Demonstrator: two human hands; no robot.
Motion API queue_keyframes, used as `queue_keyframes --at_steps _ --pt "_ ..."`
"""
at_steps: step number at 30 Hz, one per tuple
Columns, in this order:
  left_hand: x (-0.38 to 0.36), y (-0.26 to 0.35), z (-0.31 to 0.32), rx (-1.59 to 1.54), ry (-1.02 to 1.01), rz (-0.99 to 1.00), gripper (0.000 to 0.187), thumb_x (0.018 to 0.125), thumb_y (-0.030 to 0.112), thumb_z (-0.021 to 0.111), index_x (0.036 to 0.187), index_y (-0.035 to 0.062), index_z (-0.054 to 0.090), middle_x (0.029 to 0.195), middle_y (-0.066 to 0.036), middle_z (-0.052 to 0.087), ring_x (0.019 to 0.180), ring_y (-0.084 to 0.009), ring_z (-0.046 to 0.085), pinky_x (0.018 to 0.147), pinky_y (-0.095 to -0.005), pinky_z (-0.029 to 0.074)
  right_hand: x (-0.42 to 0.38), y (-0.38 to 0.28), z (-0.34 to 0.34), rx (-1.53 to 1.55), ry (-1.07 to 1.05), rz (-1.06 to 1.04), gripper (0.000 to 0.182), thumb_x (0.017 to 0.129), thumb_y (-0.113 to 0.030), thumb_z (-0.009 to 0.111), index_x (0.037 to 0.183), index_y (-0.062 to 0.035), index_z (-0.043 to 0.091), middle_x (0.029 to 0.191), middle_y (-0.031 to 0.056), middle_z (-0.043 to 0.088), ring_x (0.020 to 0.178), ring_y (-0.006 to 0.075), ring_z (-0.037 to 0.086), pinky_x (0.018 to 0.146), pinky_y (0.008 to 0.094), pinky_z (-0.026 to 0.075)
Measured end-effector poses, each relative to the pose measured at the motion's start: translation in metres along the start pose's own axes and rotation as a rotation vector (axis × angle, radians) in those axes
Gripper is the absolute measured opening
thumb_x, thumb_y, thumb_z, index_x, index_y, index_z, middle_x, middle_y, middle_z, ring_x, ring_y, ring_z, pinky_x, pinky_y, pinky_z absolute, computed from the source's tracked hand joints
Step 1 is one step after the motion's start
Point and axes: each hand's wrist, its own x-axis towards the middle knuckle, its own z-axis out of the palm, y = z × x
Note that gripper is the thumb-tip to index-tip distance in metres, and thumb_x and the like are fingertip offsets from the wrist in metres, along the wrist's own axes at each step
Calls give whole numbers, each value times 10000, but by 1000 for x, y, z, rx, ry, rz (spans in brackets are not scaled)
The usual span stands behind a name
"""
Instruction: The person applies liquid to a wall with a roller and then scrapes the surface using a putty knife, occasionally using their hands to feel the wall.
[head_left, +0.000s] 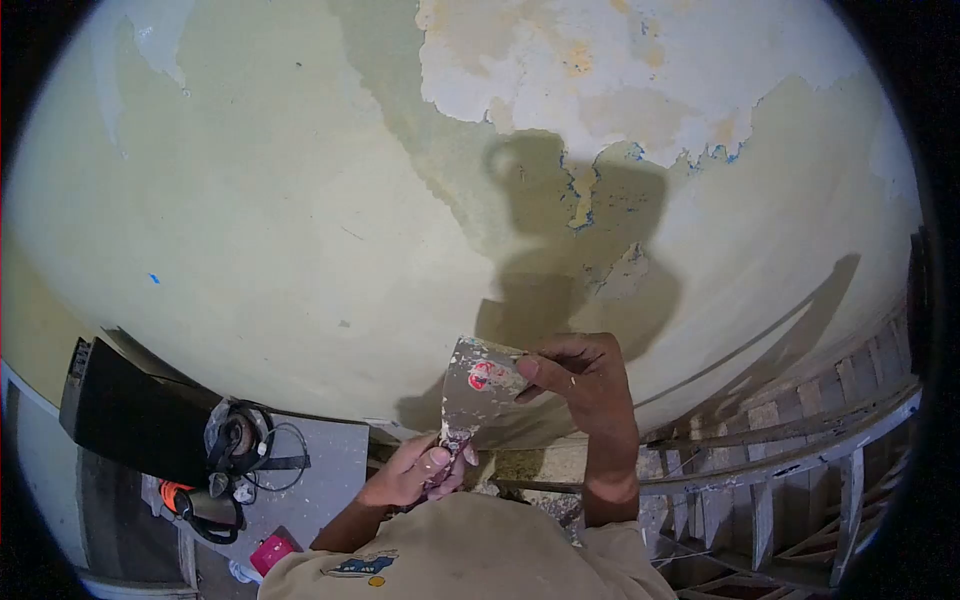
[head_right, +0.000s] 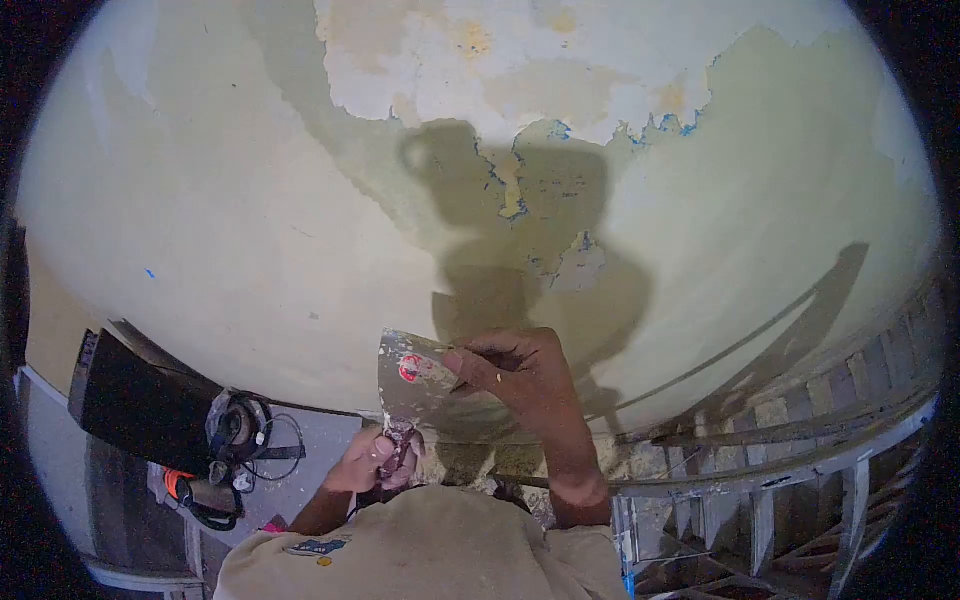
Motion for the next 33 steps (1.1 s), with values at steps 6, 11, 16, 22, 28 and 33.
queue_keyframes --at_steps 6,11,16,22,28,33 --pt "-16 11 -9 147 -67 -71 405 925 390 324 1003 16 455 568 -11 415 442 -63 366 408 -212 304 -7 -6 6 -158 -56 12 202 771 -131 651 862 49 642 693 92 631 608 110 595 557 225 497" --pt "-22 12 -10 293 -99 -100 381 935 357 308 1021 16 452 563 -6 404 448 -64 369 420 -220 315 -14 -11 15 -188 -1 82 116 717 -63 676 777 36 660 638 93 627 578 106 576 534 218 459" --pt "-23 17 -7 392 -103 -152 369 937 352 305 1020 24 453 577 -2 406 465 -76 390 431 -228 338 -13 -3 9 -335 -48 35 145 744 -129 666 814 -2 670 644 68 632 576 77 560 538 217 445" --pt "-23 7 -2 455 -70 -181 367 934 353 318 931 18 466 564 2 402 473 -87 410 445 -249 363 -14 0 9 -304 -47 33 164 752 -137 661 841 0 667 664 76 636 596 87 568 567 223 454" --pt "-9 -23 4 545 -341 -289 442 911 436 322 807 30 462 584 -19 448 494 -96 426 435 -243 346 -14 5 9 -122 70 -89 136 799 -75 582 852 46 614 707 94 621 619 130 580 575 248 462" --pt "-23 -23 -15 246 -150 -202 385 920 385 341 787 36 436 556 2 408 463 -76 394 420 -227 329 -38 30 -15 -262 740 -610 154 842 -92 463 821 28 557 681 79 571 597 151 547 570 267 453"
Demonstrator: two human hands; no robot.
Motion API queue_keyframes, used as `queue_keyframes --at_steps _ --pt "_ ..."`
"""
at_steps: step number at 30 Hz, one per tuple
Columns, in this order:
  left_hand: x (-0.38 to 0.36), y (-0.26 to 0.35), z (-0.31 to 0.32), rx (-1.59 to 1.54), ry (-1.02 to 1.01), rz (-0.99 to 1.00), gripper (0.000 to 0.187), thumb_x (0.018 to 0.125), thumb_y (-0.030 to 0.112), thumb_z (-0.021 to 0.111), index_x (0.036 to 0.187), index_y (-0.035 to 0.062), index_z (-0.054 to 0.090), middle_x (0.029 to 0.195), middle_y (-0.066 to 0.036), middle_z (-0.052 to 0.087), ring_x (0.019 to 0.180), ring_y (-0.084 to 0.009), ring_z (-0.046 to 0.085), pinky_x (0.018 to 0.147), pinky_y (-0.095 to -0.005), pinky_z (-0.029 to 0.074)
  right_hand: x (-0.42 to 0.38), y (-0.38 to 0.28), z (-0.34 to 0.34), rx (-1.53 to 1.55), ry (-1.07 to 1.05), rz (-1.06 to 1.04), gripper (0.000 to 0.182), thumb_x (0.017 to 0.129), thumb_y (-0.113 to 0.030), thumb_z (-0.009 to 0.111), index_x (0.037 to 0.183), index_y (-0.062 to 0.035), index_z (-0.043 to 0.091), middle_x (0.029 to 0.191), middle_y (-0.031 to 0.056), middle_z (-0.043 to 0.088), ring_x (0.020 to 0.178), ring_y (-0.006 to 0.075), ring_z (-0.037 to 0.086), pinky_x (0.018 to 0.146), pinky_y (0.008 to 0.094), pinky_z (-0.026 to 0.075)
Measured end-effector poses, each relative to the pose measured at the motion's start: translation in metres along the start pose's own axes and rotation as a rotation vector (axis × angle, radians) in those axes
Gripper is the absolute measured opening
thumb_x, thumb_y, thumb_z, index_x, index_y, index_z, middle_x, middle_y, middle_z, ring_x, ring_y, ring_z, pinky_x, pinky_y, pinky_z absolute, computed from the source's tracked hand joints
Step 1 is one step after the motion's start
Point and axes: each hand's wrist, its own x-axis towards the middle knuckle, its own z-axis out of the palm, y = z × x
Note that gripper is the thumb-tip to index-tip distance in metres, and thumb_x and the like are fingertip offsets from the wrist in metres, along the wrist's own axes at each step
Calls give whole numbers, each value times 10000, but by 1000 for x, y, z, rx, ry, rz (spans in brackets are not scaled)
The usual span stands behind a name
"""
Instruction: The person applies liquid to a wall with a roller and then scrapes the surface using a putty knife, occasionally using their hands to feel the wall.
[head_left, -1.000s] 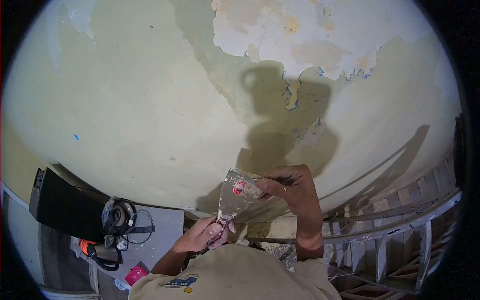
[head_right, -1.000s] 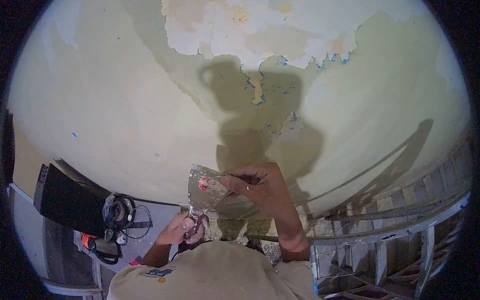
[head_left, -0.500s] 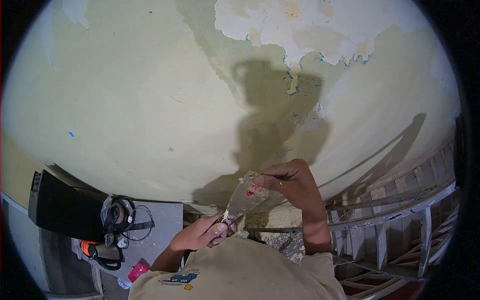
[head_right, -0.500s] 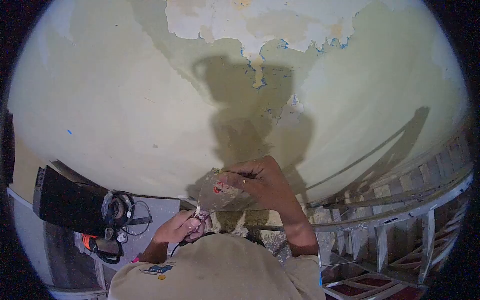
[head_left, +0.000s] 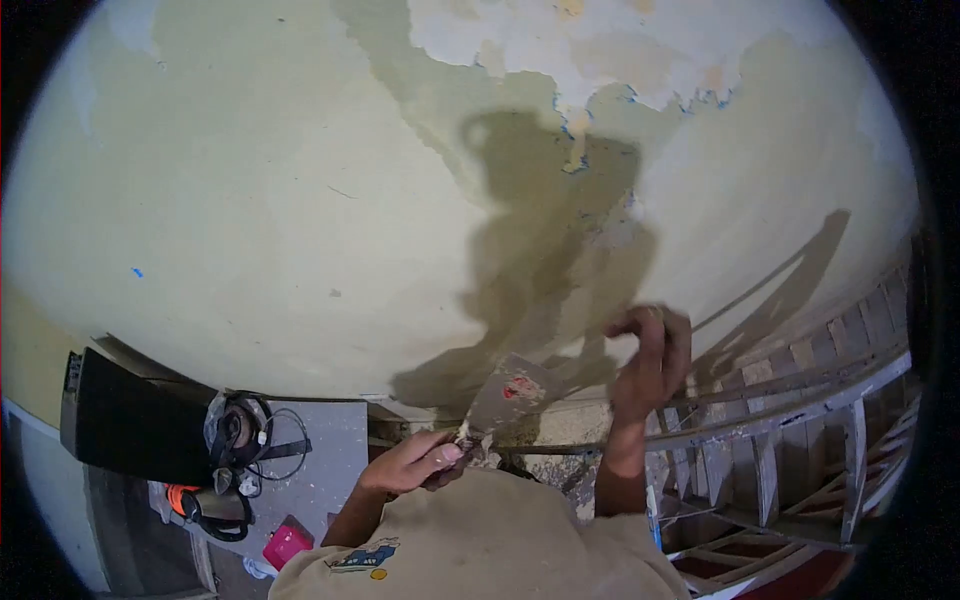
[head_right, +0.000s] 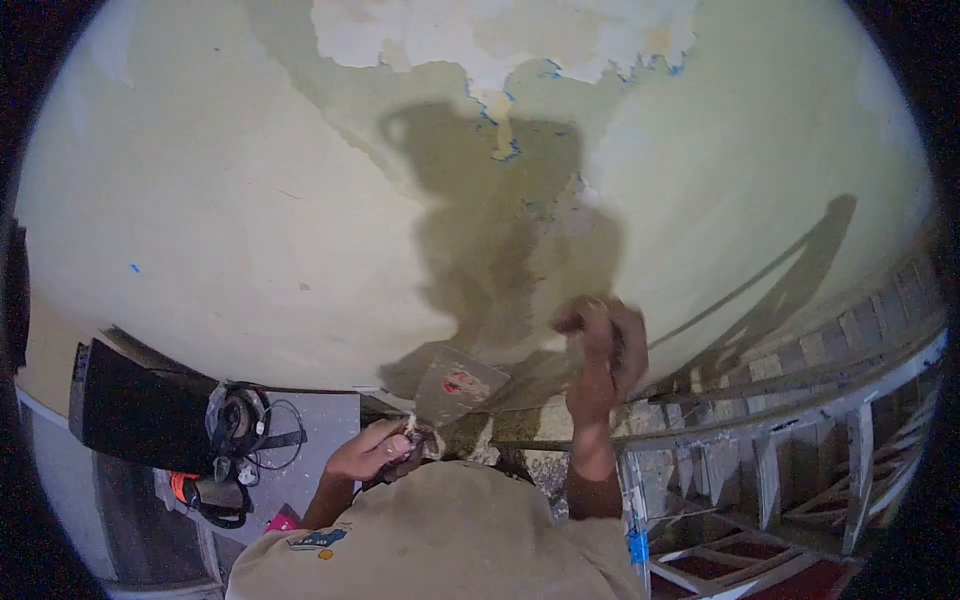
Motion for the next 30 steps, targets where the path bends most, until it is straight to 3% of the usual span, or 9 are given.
queue_keyframes --at_steps 3,5,8,11,15,17,21,24,30 --pt "-7 -3 -2 -75 61 32 401 912 412 352 792 39 436 581 4 414 476 -71 393 418 -219 320 -75 115 -46 359 152 92 223 839 -157 448 772 28 554 695 85 571 634 158 542 606 296 446" --pt "-6 -7 -1 -125 104 11 408 908 423 359 793 39 435 595 4 417 481 -69 393 417 -214 315 -113 169 -75 -1223 -575 4 212 814 -216 492 902 -77 625 783 126 628 679 281 600 631 375 469" --pt "3 -10 -1 -173 25 -61 459 887 461 378 920 15 484 628 -4 447 522 -76 424 446 -218 331 -148 221 -113 -1387 -882 235 220 797 -213 528 961 -116 638 797 142 629 708 325 599 652 392 476" --pt "12 -11 6 -173 42 -25 374 909 415 372 880 50 450 618 14 418 494 -57 381 422 -205 307 -127 179 -90 -945 -464 330 225 814 -239 526 914 -83 653 733 176 619 701 281 613 670 350 472" --pt "24 0 5 -133 -22 26 347 928 356 359 1004 30 451 639 4 447 491 -55 393 423 -197 316 -90 139 -59 -601 -407 456 305 835 -297 530 951 -34 633 787 173 633 727 244 615 722 329 458" --pt "23 8 -1 -75 -32 68 353 930 343 358 1040 22 456 641 0 456 489 -55 399 425 -195 322 -78 109 -39 100 -194 567 374 868 -313 489 1014 22 569 745 16 519 740 85 442 695 248 387" --pt "26 58 -15 -69 -37 11 418 912 360 393 1102 -1 486 645 -11 491 494 -63 427 419 -202 347 -32 30 14 526 -402 423 401 878 -330 475 1030 32 557 813 -7 544 760 67 476 692 243 389" --pt "21 103 -28 20 109 -129 521 839 432 512 1087 -25 489 661 -15 524 508 -73 490 413 -202 381 1 18 39 338 -490 438 378 874 -311 494 1048 21 536 864 24 589 767 82 555 632 244 453" --pt "4 163 -32 220 360 649 594 795 392 589 1238 58 376 1066 -228 524 862 -283 588 759 -338 476 55 -15 98 1059 -396 585 305 863 -283 520 1041 -36 516 827 61 598 724 144 592 571 308 495"
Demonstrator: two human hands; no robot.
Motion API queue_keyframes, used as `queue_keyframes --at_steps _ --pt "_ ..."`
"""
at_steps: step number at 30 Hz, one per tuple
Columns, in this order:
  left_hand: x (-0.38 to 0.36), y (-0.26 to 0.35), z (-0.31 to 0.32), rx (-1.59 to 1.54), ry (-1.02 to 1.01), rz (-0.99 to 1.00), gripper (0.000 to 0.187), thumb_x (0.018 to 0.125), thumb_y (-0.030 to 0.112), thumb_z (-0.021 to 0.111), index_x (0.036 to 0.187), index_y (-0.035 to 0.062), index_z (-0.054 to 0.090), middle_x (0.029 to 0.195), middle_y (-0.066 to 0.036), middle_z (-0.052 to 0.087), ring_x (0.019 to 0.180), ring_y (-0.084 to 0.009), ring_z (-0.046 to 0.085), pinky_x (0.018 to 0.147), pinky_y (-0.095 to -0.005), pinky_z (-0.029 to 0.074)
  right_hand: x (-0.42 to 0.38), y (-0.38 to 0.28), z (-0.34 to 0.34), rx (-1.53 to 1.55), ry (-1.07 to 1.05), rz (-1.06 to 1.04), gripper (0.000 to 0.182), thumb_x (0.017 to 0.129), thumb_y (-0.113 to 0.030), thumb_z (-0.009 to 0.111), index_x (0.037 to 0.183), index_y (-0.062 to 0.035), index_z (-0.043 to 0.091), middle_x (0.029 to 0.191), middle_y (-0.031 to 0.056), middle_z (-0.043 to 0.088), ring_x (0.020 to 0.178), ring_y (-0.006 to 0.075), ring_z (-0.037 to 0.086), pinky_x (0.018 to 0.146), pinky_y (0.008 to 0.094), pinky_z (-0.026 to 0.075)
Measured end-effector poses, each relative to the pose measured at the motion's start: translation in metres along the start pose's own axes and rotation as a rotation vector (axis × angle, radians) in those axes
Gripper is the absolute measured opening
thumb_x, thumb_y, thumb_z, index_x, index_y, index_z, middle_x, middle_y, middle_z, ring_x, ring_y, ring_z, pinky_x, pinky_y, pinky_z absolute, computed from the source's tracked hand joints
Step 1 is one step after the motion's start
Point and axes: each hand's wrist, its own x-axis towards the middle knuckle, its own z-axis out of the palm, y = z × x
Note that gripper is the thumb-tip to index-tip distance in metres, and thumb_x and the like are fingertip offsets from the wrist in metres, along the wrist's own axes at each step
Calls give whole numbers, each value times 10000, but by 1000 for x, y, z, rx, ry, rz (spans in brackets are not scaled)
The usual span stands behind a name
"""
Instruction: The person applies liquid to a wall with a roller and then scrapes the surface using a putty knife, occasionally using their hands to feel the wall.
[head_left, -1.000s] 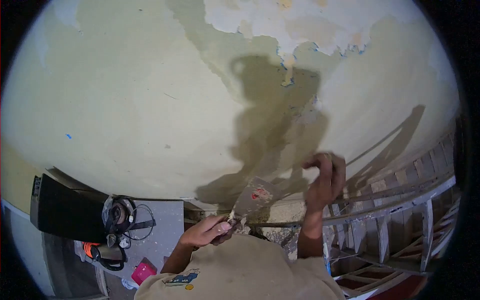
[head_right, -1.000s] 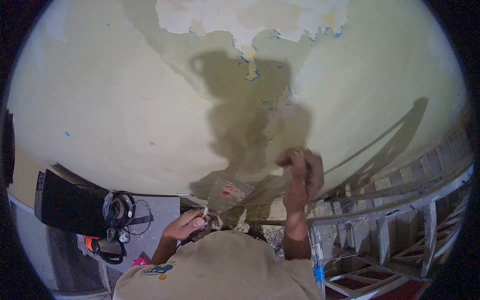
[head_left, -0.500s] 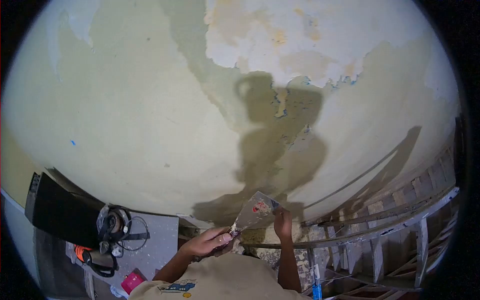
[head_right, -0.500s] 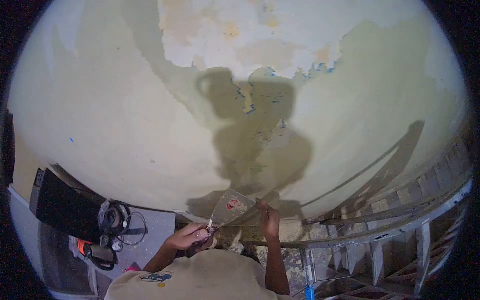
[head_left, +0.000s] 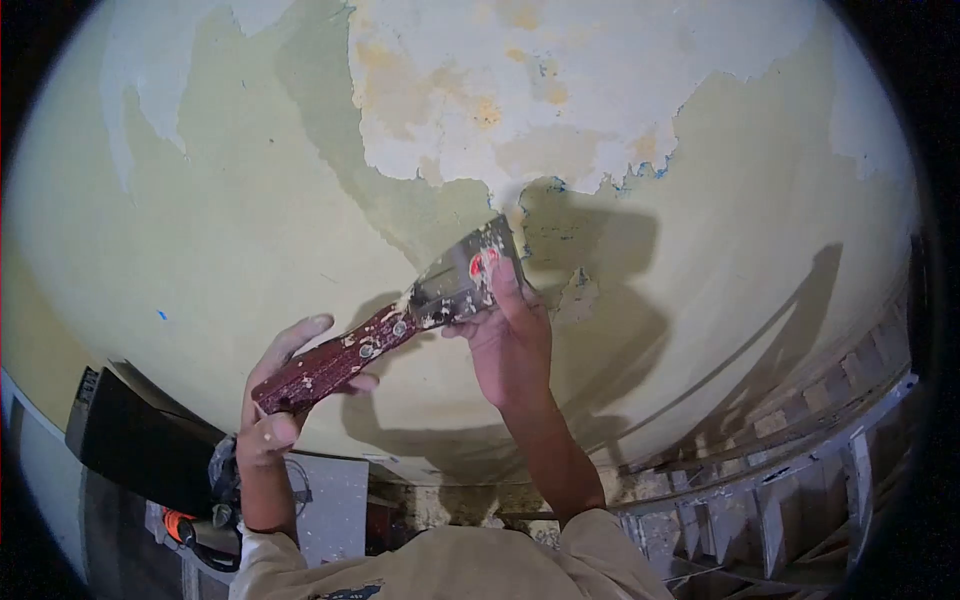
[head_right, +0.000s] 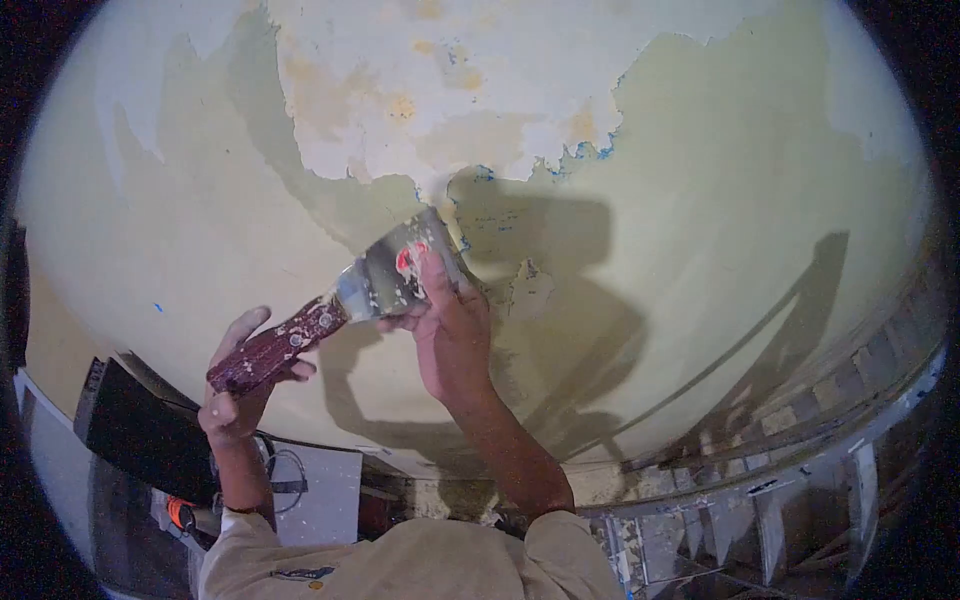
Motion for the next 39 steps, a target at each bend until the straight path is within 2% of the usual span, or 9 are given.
queue_keyframes --at_steps 2,4,5,6,8,12,22,28,39 --pt "5 -1 3 105 43 184 578 802 426 564 1225 72 391 1107 -266 497 966 -336 559 851 -390 444 11 1 7 25 -7 -23 307 863 -300 516 1032 -44 512 813 58 595 694 148 589 565 309 488" --pt "20 -15 23 336 386 588 466 852 486 430 1064 76 499 1111 -268 491 1094 -380 465 953 -459 337 15 0 9 38 -11 -42 309 864 -317 512 1023 -53 509 798 54 591 665 151 587 558 309 482" --pt "21 -20 36 -68 474 628 465 876 512 321 843 95 523 1081 -251 495 1135 -400 411 972 -488 292 14 -1 9 48 -5 -31 294 869 -329 498 991 -62 512 764 48 580 634 154 578 550 312 474" --pt "29 -22 38 -364 361 725 491 893 474 298 598 121 469 798 -142 574 947 -295 536 891 -435 373 14 -2 10 54 0 -21 284 874 -341 484 958 -71 515 729 41 570 604 156 569 541 314 465" --pt "45 -9 51 -372 215 836 546 918 359 204 430 176 368 495 -7 495 546 -123 473 705 -326 411 14 -1 11 70 38 31 281 874 -351 481 929 -77 513 701 38 558 592 157 562 538 310 458" --pt "57 2 63 -476 172 893 566 906 298 216 353 210 295 327 52 336 374 -76 339 549 -254 353 13 -7 15 102 121 65 274 878 -363 469 891 -92 509 661 32 543 586 162 558 538 297 451" --pt "62 2 65 -389 250 974 490 894 262 253 404 248 251 313 75 303 270 -43 237 374 -187 325 9 -14 12 192 133 28 278 887 -398 428 945 -133 488 712 30 571 629 162 589 586 313 483" --pt "67 10 58 -291 229 1013 461 892 236 270 432 245 263 306 94 262 252 -1 208 275 -145 247 13 -6 8 106 21 285 386 872 -445 431 1040 -98 440 737 75 572 630 178 589 578 324 495" --pt "73 19 45 -249 27 873 396 905 243 229 513 215 276 339 94 224 264 -43 173 348 -149 304 15 4 9 158 -67 89 304 890 -409 407 1016 -142 479 799 42 595 697 156 608 575 296 496"
